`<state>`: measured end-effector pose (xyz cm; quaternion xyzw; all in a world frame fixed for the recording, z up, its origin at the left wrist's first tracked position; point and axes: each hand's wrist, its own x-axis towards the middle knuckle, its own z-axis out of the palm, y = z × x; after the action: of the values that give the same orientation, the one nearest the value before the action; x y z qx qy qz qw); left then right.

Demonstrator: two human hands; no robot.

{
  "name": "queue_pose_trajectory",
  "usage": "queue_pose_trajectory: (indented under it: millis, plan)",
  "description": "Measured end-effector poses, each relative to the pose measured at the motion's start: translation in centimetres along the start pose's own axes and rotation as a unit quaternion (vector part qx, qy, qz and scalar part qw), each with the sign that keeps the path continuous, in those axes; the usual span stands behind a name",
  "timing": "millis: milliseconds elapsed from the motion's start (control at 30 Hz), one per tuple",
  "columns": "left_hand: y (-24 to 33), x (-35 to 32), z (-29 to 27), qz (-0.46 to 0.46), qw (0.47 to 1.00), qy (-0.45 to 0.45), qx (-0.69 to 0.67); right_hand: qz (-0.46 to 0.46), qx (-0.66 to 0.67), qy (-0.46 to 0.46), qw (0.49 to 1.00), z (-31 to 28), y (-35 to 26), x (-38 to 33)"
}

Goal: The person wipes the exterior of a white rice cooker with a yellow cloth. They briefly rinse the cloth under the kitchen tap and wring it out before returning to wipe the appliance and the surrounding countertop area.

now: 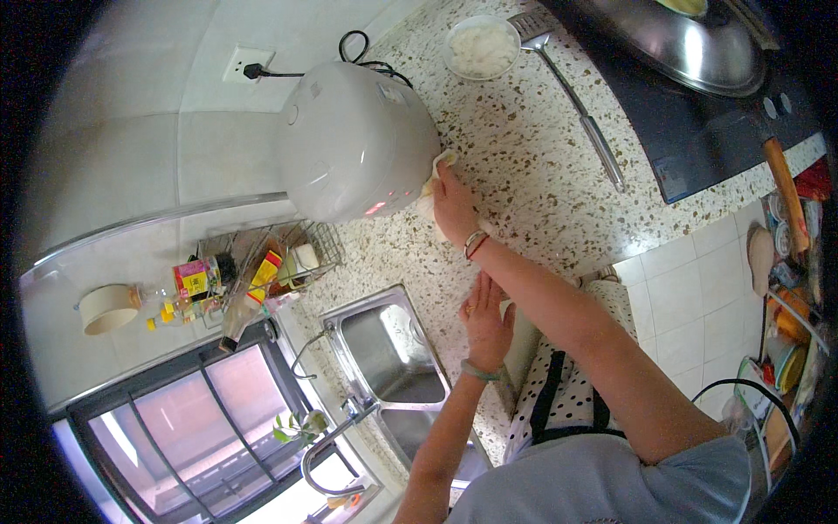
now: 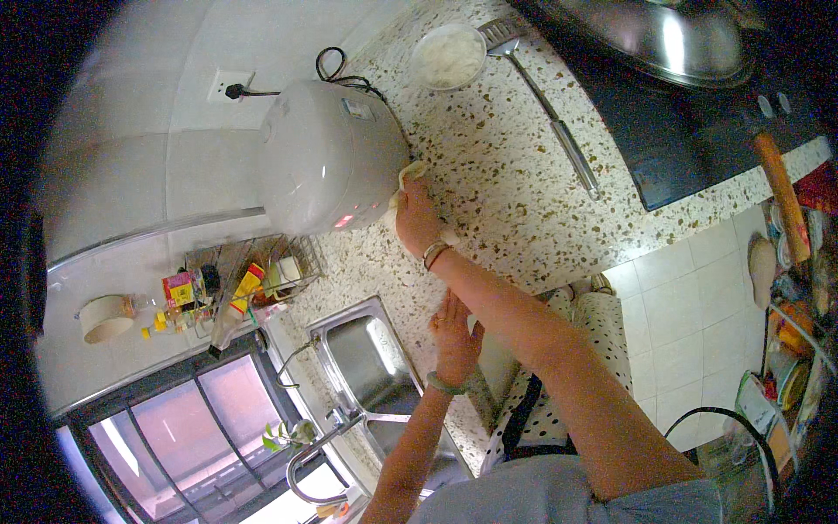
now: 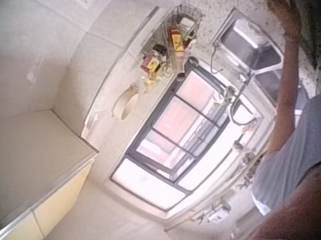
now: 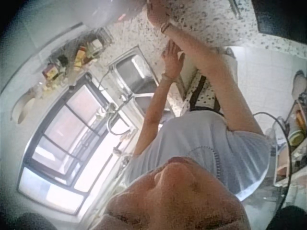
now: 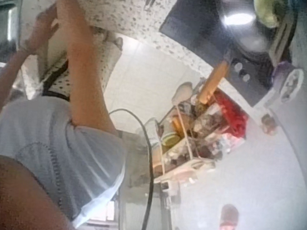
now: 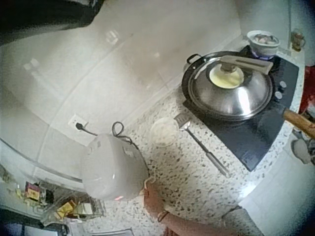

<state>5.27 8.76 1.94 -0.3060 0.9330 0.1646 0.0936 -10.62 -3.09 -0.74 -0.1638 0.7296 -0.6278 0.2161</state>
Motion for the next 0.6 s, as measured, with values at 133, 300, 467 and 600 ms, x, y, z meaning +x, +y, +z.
queue_pose_trajectory:
  millis: [133,300,467,600]
  plan:
    - [-0.3,0.0,0.3,0.012,1.000,0.018,-0.008,0.099,0.058,-0.148,0.982,-1.2,0.4,-0.9]
    - [0.3,0.2,-0.4,0.002,1.000,0.004,0.009,0.119,0.155,-0.129,0.972,-3.2,1.5,-1.9]
    - [0.5,0.2,-0.6,0.002,1.000,0.002,0.006,-0.012,0.131,-0.036,0.991,-3.3,-0.3,3.9]
    - [1.2,0.6,-0.7,0.001,1.000,-0.006,0.016,-0.079,-0.037,0.022,0.996,-2.1,-0.6,3.7]
